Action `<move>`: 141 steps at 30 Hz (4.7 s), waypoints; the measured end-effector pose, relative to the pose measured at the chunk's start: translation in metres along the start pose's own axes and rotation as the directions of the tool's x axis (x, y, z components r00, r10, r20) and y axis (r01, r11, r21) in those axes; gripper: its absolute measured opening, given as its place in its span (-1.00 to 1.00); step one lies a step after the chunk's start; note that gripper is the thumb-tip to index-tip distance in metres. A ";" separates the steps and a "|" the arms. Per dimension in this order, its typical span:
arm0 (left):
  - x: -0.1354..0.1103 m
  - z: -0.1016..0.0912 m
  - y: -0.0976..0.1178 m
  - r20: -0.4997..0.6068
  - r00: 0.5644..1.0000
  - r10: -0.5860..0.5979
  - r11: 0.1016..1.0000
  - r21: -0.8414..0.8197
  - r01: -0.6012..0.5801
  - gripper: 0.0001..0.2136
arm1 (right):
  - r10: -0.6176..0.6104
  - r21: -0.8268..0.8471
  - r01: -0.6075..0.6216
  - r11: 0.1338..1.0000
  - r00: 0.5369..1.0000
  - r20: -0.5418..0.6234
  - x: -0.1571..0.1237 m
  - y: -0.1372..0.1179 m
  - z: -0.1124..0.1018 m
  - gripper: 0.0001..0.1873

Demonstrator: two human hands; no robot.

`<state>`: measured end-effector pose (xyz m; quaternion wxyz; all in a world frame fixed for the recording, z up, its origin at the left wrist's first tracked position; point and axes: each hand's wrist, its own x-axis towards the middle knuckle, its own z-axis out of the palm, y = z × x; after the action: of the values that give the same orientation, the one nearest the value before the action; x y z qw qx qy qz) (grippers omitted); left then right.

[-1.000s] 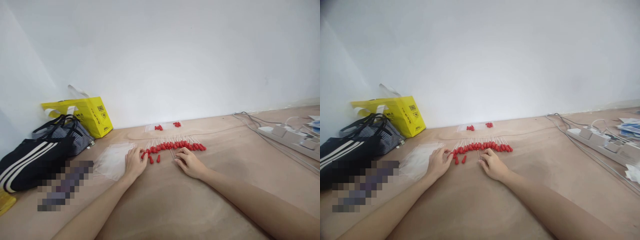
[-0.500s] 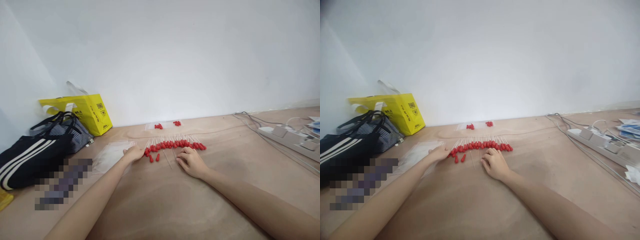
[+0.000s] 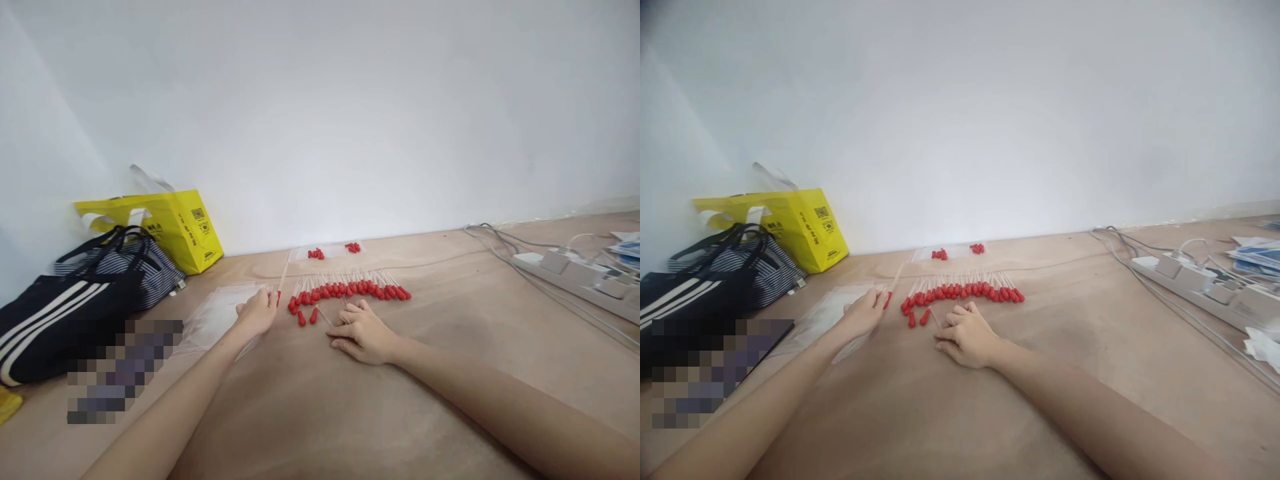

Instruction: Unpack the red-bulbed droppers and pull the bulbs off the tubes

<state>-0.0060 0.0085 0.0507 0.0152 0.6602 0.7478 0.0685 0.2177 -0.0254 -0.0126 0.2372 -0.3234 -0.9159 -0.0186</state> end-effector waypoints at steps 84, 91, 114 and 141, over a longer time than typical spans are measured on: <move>-0.043 0.055 -0.006 -0.536 0.647 0.542 0.698 -0.142 -0.702 -0.79 | 0.277 0.089 -0.263 0.961 0.928 -0.249 -0.038 0.025 0.001 -0.75; -0.030 0.054 -0.005 -0.361 0.921 0.150 0.870 -0.394 -0.296 -0.83 | 0.357 0.118 -0.338 0.934 0.900 -0.248 -0.028 0.034 0.018 -0.66; -0.009 0.051 0.001 -0.474 0.844 0.251 0.859 -0.292 -0.420 -0.85 | 0.436 0.393 -0.355 0.848 0.889 -0.140 -0.024 0.014 0.001 -0.83; -0.004 0.049 0.007 -0.631 0.736 0.246 0.872 -0.188 -0.453 -0.84 | 0.338 0.357 -0.276 0.892 0.933 -0.125 -0.040 0.013 -0.007 -0.82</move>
<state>0.0066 0.0096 0.0031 -0.1206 0.7239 0.5528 0.3947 0.2556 -0.0396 -0.0258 0.3719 -0.4166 -0.8168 0.1446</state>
